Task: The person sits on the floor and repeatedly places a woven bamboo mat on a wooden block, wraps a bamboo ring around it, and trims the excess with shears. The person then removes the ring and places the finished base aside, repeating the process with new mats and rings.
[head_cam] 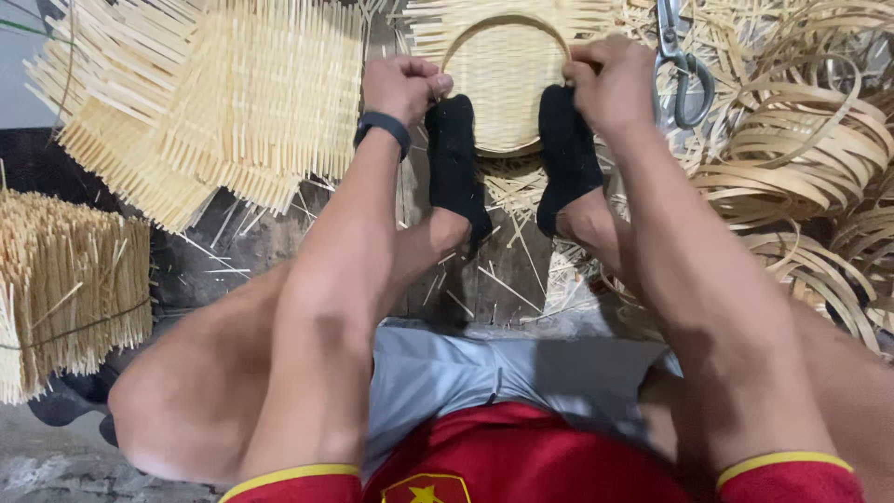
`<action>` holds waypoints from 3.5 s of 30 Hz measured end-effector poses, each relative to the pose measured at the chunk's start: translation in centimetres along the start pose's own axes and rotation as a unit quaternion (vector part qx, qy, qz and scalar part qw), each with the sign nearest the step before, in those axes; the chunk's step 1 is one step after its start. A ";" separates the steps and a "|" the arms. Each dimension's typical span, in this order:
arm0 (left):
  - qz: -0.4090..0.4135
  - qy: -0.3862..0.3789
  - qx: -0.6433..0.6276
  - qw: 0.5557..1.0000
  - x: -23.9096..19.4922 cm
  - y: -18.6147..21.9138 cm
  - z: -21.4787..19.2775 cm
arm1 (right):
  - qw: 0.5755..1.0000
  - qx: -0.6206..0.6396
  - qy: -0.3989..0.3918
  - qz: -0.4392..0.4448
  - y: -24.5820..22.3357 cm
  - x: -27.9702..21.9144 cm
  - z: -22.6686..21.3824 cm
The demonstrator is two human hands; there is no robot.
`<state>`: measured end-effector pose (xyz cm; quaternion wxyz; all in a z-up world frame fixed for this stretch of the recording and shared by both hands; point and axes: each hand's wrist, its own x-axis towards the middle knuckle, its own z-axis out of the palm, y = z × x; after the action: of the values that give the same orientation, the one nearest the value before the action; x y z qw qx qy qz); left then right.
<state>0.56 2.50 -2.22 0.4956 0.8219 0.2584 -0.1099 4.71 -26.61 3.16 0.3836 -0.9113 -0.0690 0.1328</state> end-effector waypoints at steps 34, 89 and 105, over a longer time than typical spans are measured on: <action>0.206 -0.069 -0.068 0.974 9.5 -0.9 8.9 | 0.968 0.215 -0.122 -0.035 7.2 8.5 8.7; 0.233 0.071 0.099 0.965 -7.8 5.1 9.3 | 0.974 -0.152 -0.135 0.099 8.2 -6.3 -4.4; 0.280 -0.068 0.141 0.947 -5.9 4.6 8.2 | 0.900 -0.410 -0.142 -0.026 11.8 -0.9 -2.7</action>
<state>-1.32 -8.24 -0.15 0.4016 0.9134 -0.0342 -0.0578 4.92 -36.86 -3.38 -0.0347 -0.9573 -0.1947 0.2108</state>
